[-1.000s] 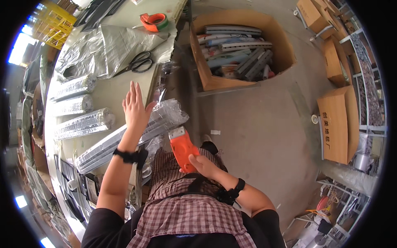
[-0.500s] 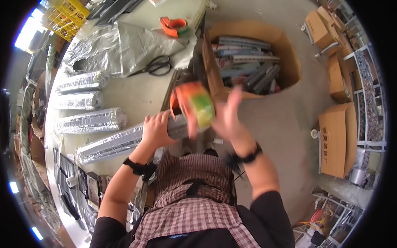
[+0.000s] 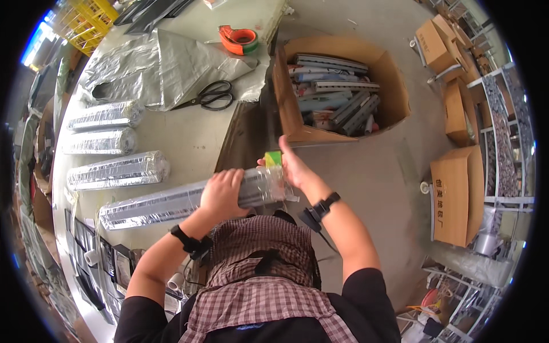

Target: The person wraps plastic components in silver-colored protective bags, secures the bags using a handheld tape dispenser, and applies identification labels to the finished packages.

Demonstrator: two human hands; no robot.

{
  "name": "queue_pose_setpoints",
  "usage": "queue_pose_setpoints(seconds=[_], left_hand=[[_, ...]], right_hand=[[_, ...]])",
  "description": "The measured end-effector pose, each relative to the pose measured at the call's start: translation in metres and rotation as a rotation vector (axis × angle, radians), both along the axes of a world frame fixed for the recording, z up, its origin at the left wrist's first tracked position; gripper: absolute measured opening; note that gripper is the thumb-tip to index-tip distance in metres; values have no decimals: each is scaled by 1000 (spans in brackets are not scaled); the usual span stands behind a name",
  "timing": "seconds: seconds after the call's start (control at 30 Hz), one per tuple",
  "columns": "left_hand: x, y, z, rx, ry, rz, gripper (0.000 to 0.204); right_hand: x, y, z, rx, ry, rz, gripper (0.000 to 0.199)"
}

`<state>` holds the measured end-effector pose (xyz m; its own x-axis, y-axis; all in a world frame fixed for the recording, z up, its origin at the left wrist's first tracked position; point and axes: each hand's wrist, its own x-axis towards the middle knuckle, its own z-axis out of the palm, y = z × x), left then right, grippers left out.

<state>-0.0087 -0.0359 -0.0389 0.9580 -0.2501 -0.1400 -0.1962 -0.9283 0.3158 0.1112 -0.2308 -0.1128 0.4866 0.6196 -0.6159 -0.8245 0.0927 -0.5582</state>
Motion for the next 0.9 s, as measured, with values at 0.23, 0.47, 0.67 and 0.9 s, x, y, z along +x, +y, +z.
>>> queue_pose_setpoints(seconds=[0.23, 0.47, 0.67, 0.9], left_hand=[[-22, -14, 1, 21, -35, -148, 93], [40, 20, -4, 83, 22, 177, 88], [47, 12, -2, 115, 31, 132, 89], [40, 8, 1, 162, 23, 92, 93]], right_hand=[[59, 44, 26, 135, -246, -277, 43], [-109, -48, 134, 276, -488, 17, 84], [-121, -48, 111, -158, -361, 55, 59], [-95, -62, 104, -367, -393, 280, 50]])
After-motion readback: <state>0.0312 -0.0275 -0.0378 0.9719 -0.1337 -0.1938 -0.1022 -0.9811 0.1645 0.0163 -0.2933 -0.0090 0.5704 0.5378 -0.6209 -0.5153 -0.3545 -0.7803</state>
